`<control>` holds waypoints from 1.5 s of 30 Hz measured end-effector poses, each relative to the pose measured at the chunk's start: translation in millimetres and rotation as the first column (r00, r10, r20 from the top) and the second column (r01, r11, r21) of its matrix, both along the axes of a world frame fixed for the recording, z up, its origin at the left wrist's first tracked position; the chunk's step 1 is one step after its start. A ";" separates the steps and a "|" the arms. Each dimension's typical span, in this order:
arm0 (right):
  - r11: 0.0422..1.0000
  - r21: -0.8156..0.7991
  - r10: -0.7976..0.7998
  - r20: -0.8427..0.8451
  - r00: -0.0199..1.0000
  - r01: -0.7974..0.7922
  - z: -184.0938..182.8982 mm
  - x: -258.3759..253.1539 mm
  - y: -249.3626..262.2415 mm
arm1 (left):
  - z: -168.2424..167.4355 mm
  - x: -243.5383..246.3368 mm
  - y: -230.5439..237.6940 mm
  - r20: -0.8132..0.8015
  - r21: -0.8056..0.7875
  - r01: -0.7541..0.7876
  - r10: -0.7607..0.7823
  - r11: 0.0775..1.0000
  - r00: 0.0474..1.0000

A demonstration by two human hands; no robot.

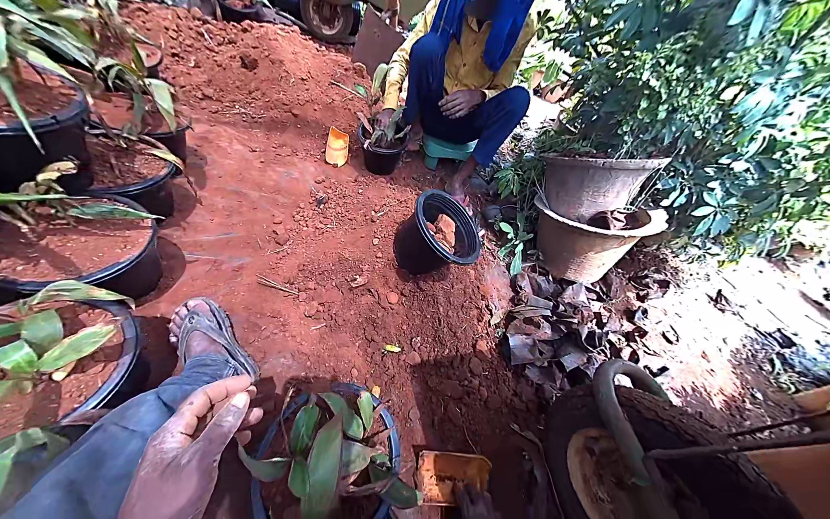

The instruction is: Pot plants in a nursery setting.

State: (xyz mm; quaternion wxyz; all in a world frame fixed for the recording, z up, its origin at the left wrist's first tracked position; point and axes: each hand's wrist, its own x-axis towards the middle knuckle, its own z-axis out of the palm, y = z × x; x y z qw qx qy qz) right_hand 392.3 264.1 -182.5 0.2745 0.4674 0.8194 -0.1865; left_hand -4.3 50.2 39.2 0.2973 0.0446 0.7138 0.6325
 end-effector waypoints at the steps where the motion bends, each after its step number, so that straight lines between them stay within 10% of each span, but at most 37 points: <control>1: 1.000 0.027 -0.011 -0.018 1.000 0.012 2.0 -3.0 -0.4 | -1.5 0.1 -0.3 0.002 -0.002 0.020 -0.020 1.000 1.000; 9: 0.975 0.001 -0.223 -0.059 0.973 0.223 25.3 -44.8 25.2 | -0.3 -1.1 -3.3 0.023 -0.003 0.055 -0.055 0.998 0.998; 16: 0.744 -0.478 -0.655 -0.660 0.368 0.467 82.6 -86.3 30.3 | 2.0 -1.0 -2.2 0.034 -0.035 0.059 -0.058 0.998 0.998; 20: 0.785 -0.325 -0.459 -0.876 0.144 0.527 149.0 -112.4 39.0 | -0.7 0.1 -2.5 0.008 -0.021 0.031 -0.031 0.999 0.999; 24: 0.628 -0.108 -0.245 -0.967 0.064 0.770 153.3 -124.1 48.0 | 42.2 23.2 13.6 -0.026 -0.200 0.122 -0.129 0.972 0.991; 25: 0.695 -0.085 -0.300 -0.937 0.180 0.714 144.8 -124.8 35.3 | 78.0 41.4 55.8 0.117 -0.471 -0.100 0.175 0.876 0.978; 26: 0.835 -0.079 -0.333 -0.861 0.386 0.544 136.9 -122.9 18.9 | 47.2 24.6 17.5 0.022 -0.224 0.108 -0.106 0.969 0.994; 28: 0.997 -0.080 -0.067 -0.647 0.760 0.019 135.1 -121.2 -3.8 | 4.8 4.2 -1.0 -0.041 -0.015 0.101 -0.101 0.995 0.994; 29: 0.994 -0.034 0.061 -0.608 0.792 -0.103 138.9 -121.1 -8.2 | 2.1 1.1 0.0 -0.012 -0.007 0.056 -0.056 0.998 0.998; 34: 0.948 0.310 0.275 -0.706 0.653 -0.064 169.6 -126.1 -3.9 | 7.1 5.3 4.8 0.035 -0.008 0.053 -0.052 0.999 0.998; 45: 0.647 0.506 0.729 -0.629 0.269 -0.571 224.7 -234.4 -23.3 | 3.8 4.6 1.0 -0.024 -0.032 0.231 -0.231 0.973 0.973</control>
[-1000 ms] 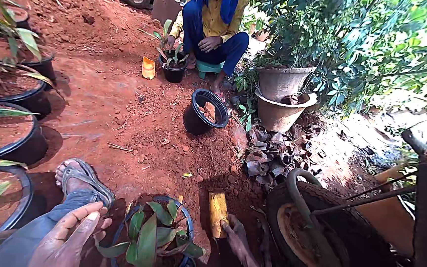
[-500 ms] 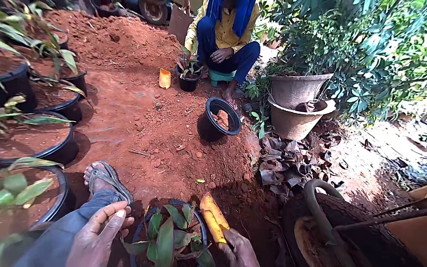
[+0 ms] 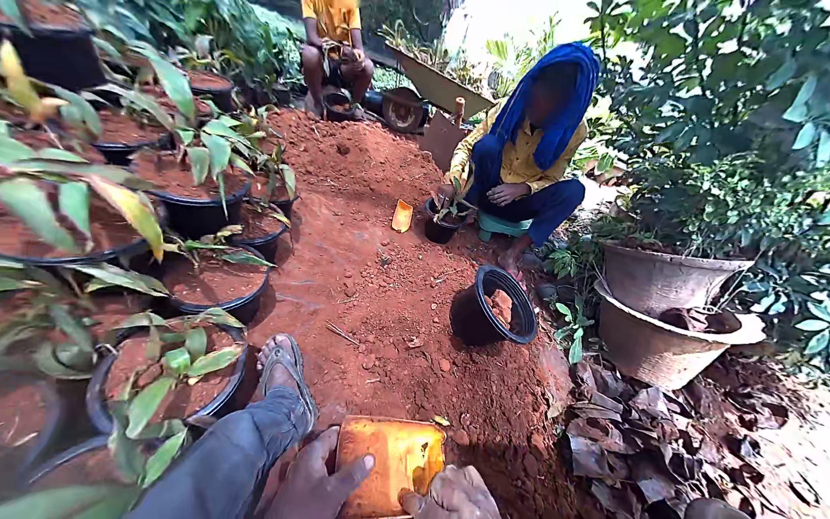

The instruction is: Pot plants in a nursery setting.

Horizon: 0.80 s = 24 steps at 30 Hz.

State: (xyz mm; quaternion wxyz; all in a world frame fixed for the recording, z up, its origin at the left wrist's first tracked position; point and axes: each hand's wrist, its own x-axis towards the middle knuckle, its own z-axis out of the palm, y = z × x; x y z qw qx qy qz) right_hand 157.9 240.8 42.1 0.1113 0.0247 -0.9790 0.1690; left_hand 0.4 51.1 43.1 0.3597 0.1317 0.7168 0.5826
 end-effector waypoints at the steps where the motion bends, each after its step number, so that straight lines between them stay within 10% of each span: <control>1: 1.000 0.006 0.018 -0.003 1.000 -0.018 1.6 -4.4 -3.0 | -2.1 -0.4 0.3 0.000 -0.019 -0.029 0.029 0.999 1.000; 7: 0.992 -0.060 -0.123 -0.230 0.965 0.112 7.3 -9.6 -1.1 | 3.7 0.0 2.6 0.046 -0.048 -0.068 0.071 0.996 0.996; 18: 0.979 -0.144 -0.123 0.127 0.984 0.141 55.1 -18.4 13.7 | 9.2 -1.1 6.0 0.114 0.021 0.030 -0.032 0.999 0.993; 24: 0.987 0.031 -0.158 0.243 0.957 0.156 91.4 -4.6 15.8 | 15.4 1.9 5.3 -0.202 0.028 0.037 -0.030 0.999 0.979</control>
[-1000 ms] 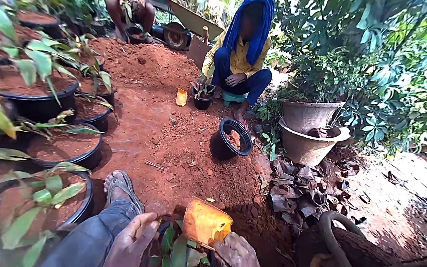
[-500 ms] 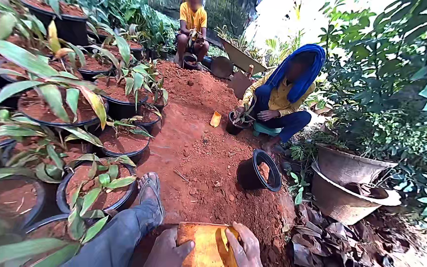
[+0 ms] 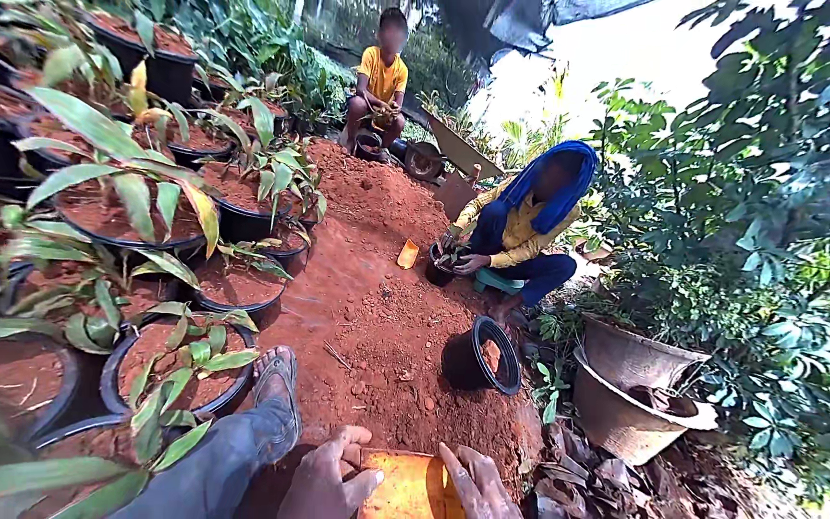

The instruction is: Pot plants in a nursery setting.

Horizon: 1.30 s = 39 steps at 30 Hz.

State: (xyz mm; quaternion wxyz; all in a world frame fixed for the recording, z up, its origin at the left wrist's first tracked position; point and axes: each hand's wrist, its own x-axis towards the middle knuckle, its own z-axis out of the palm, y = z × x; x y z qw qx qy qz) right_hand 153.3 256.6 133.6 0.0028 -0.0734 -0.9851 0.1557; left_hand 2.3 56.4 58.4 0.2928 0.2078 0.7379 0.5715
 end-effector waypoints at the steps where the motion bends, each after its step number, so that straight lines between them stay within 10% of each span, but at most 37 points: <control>1: 1.000 0.024 0.007 0.034 0.999 -0.008 7.7 1.7 -2.6 | 0.6 2.7 0.2 -0.034 -0.002 0.018 -0.018 1.000 0.999; 8: 0.993 0.111 0.012 0.297 0.955 -0.047 48.8 -0.2 -37.3 | -5.0 14.8 5.8 -0.161 0.030 0.156 -0.149 0.987 0.976; 39: 0.995 -0.049 -0.083 0.102 0.991 0.089 13.4 2.5 -58.1 | -12.3 13.0 1.1 -0.298 0.019 0.187 -0.173 0.982 0.939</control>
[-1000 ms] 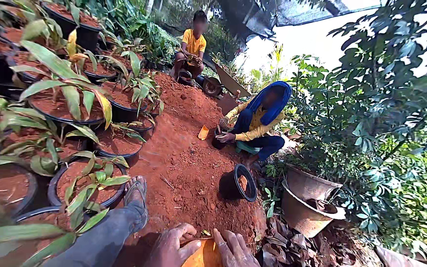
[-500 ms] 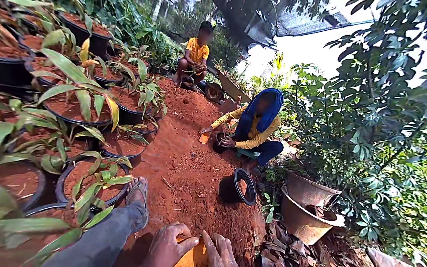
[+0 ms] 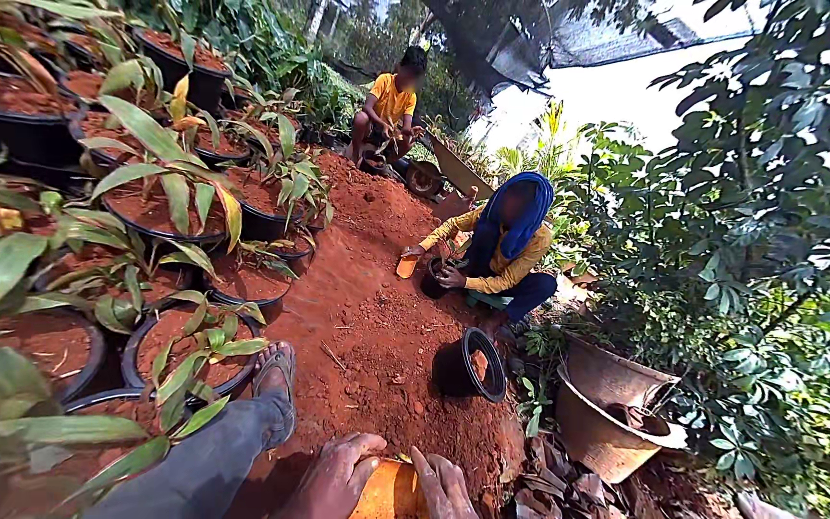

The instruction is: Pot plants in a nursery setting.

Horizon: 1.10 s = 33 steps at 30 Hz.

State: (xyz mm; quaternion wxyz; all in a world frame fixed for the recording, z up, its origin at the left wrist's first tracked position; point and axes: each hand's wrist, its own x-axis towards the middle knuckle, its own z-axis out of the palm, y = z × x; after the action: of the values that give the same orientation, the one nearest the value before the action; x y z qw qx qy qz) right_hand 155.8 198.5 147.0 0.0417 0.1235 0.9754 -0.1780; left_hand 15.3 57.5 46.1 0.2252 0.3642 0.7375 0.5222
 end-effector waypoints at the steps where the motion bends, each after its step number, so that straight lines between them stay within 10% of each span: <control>1: 1.000 0.000 -0.002 0.005 1.000 0.002 0.4 0.2 0.4 | 0.4 0.5 0.1 0.004 -0.002 -0.002 0.002 1.000 1.000; 23: 0.997 -0.019 -0.081 -0.085 0.993 0.079 3.8 0.3 15.4 | -2.3 -11.6 5.1 0.313 0.041 -0.380 0.350 0.924 0.883; 33: 0.997 -0.004 -0.077 -0.127 0.989 0.077 1.4 0.0 13.9 | 2.0 -11.8 2.9 0.244 0.000 -0.281 0.272 0.960 0.931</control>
State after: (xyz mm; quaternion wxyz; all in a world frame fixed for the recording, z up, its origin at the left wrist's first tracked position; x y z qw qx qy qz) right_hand 155.8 212.4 148.4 -0.0273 0.1497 0.9706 -0.1866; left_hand 3.5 60.4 48.2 0.2311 0.1944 0.7393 0.6019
